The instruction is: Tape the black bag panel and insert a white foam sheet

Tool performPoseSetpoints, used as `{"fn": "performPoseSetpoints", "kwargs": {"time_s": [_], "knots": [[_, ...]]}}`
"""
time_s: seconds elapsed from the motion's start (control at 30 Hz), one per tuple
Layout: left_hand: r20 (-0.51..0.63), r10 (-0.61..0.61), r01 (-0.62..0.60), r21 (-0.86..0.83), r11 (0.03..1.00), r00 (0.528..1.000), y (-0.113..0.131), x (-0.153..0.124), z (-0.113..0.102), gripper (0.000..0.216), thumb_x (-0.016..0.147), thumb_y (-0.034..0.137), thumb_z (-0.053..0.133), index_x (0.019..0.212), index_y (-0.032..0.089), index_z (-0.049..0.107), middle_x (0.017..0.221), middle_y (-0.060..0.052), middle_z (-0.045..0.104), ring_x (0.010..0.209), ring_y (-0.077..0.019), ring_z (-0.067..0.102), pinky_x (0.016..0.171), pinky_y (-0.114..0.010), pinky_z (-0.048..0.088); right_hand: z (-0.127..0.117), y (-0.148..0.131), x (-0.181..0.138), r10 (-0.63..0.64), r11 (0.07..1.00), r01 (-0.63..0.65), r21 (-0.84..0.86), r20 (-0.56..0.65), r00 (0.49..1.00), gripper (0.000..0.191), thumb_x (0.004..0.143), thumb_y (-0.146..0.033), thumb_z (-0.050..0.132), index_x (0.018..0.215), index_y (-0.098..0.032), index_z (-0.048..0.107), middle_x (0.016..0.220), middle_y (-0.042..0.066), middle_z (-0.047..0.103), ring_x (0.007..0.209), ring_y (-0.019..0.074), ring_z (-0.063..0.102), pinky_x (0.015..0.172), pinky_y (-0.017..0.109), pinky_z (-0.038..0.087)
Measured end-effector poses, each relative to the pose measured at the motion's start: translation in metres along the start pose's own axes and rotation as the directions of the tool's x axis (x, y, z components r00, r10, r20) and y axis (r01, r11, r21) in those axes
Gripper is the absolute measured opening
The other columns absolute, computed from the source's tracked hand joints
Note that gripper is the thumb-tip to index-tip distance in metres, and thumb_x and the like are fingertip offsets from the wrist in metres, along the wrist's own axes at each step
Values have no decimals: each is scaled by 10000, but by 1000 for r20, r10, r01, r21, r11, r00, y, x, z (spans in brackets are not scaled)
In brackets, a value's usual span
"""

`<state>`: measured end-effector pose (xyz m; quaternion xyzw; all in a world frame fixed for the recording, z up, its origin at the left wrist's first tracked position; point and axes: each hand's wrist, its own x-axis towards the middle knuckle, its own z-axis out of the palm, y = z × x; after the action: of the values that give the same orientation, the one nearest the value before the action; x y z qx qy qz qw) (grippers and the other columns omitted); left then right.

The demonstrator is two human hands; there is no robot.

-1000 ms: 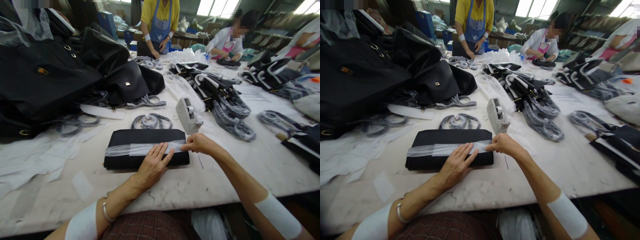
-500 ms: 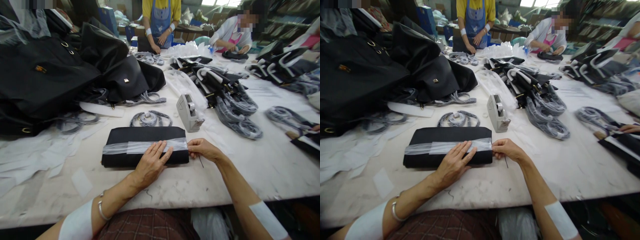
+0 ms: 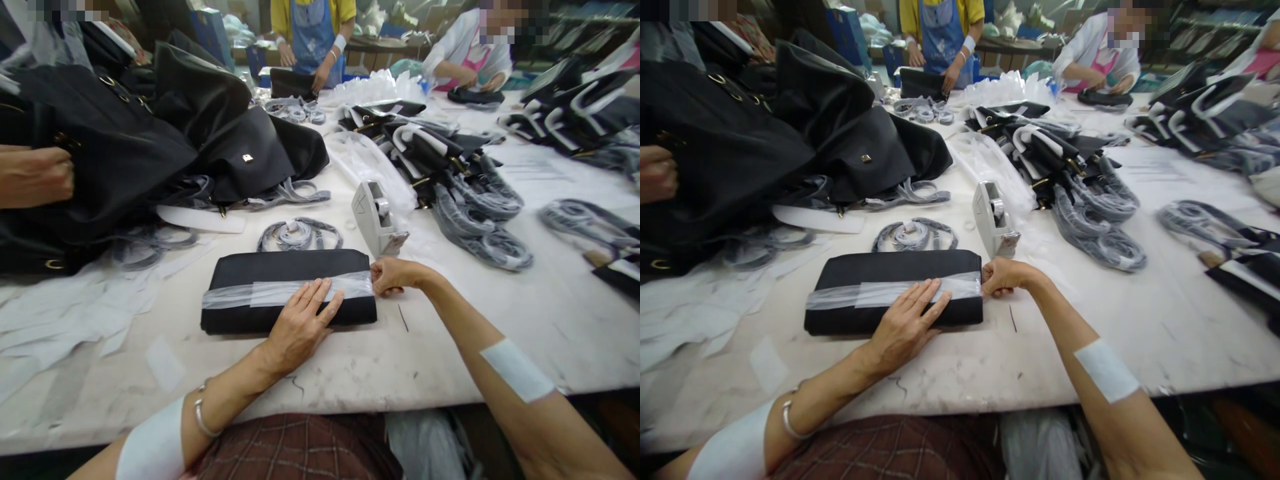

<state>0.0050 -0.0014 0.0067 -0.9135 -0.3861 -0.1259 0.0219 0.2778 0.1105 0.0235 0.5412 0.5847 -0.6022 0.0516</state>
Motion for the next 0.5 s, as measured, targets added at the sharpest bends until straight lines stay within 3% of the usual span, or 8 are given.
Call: {"fn": "performPoseSetpoints", "kwargs": {"time_s": [0.1, 0.23, 0.37, 0.43, 0.5], "knots": [[-4, 1, -1, 2, 1000, 1000, 0, 0, -1, 716, 843, 335, 637, 1465, 199, 312, 1512, -165, 328, 1389, -308, 323, 1134, -463, 311, 0, 0, -7, -48, 999, 49, 14, -55, 997, 287, 537, -285, 769, 613, -175, 515, 436, -52, 550, 361, 57, 421, 334, 165, 292], [-17, 9, -9, 9, 1000, 1000, 0, 0, -1, 657, 880, 310, 573, 1468, 199, 303, 1505, -162, 343, 1380, -293, 344, 1132, -448, 308, 14, 15, -33, -44, 974, 95, 206, -239, 970, 301, 573, -337, 780, 709, -153, 585, 552, 4, 635, 475, 108, 562, 459, 210, 459], [-35, 10, -9, 17, 1000, 999, 1, -1, 1, 607, 903, 315, 525, 1459, 187, 317, 1491, -164, 367, 1375, -287, 352, 1139, -433, 288, 48, 12, -53, -1, 880, 244, 407, -513, 858, 467, 612, -472, 772, 909, -144, 624, 825, 82, 713, 716, 184, 671, 650, 291, 558], [-41, 17, -16, 26, 1000, 999, 1, -1, 1, 598, 909, 340, 508, 1455, 181, 323, 1486, -166, 373, 1375, -288, 350, 1141, -428, 278, 66, 4, -51, 10, 880, 269, 391, -582, 813, 543, 611, -533, 758, 968, -151, 611, 866, 98, 721, 757, 221, 682, 673, 323, 560], [-53, 26, -23, 46, 999, 998, 2, -2, -1, 590, 917, 371, 483, 1451, 175, 327, 1476, -170, 384, 1365, -288, 365, 1136, -424, 280, 82, 3, -41, 13, 929, 247, 277, -690, 724, 576, 616, -579, 732, 995, -163, 612, 823, 90, 726, 734, 244, 684, 642, 330, 543]]}}
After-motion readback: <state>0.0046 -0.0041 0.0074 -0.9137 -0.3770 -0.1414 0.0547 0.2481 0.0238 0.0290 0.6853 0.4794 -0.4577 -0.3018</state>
